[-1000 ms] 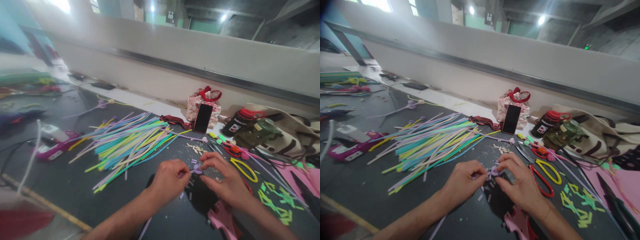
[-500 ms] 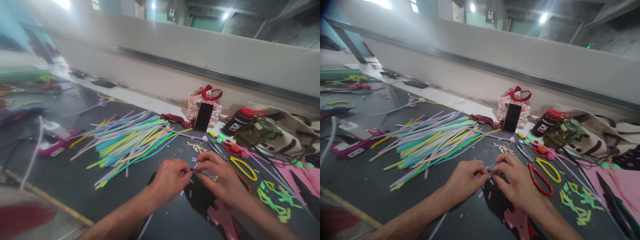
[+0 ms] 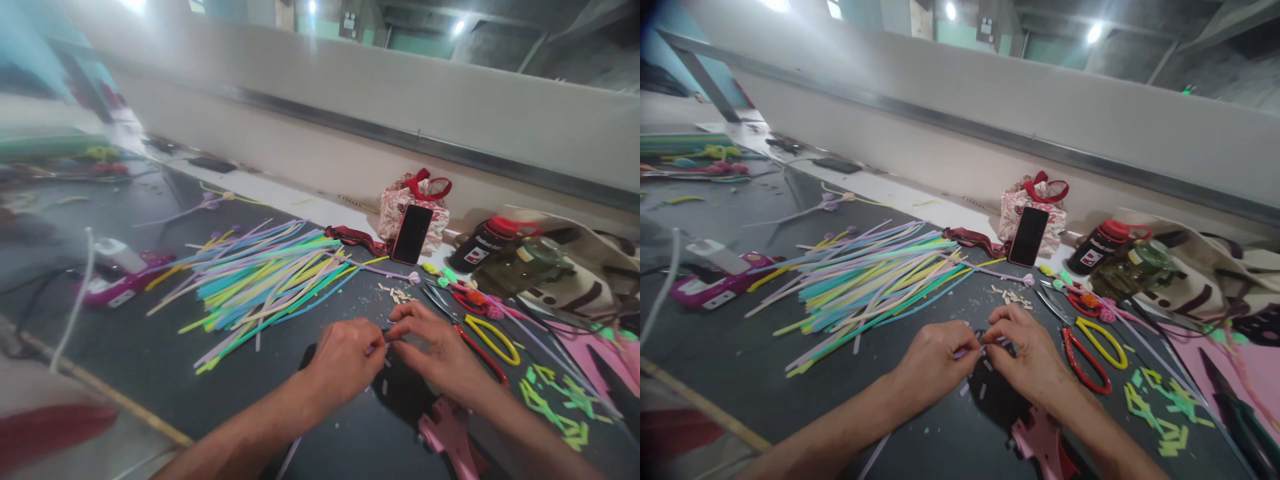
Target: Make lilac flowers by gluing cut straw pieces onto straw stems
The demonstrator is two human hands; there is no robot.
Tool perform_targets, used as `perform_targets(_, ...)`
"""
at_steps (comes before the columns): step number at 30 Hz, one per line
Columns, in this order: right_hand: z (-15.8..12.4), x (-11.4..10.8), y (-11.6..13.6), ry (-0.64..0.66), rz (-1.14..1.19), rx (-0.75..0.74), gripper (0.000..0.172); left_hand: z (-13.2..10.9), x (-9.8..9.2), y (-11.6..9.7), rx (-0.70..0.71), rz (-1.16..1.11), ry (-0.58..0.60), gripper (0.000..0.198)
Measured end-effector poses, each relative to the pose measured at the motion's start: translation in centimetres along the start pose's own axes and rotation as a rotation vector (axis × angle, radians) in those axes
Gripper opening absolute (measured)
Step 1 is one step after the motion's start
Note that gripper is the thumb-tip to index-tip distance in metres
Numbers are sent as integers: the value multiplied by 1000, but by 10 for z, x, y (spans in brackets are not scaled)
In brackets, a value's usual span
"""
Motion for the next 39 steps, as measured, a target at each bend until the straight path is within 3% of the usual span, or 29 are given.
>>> perform_targets(15, 0, 2, -2, 28, 3, 20, 13, 1, 0, 1, -28, -66, 25, 16)
perform_targets(21, -2, 0, -6, 51, 196, 83, 22, 3, -2, 4, -87, -136, 42, 15)
perform_targets(26, -3, -8, -10, -63, 368, 126, 22, 4, -2, 6, -156, -225, 44, 14)
perform_targets(29, -6, -22, -13, -260, 384, 172, 22, 5, 0, 13, -286, -414, 91, 11)
perform_targets(33, -17, -44, -16, -479, 330, 303, 16, 3, 9, 20, -526, -867, 263, 19)
perform_targets(35, -23, -48, -16, -477, 324, 365, 14, 2, 12, 20, -602, -1078, 320, 20)
perform_targets(39, -29, -42, -17, -343, 296, 413, 13, 1, 14, 19, -664, -1309, 382, 17)
Point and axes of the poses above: each hand's wrist, its own z-axis towards the middle knuckle, its own x-axis out of the palm, y = z × x, the point moved 5 cm from there along z, towards the middle knuckle, and after that the axes turned 2 degrees about -y, right-handed, at the moved point
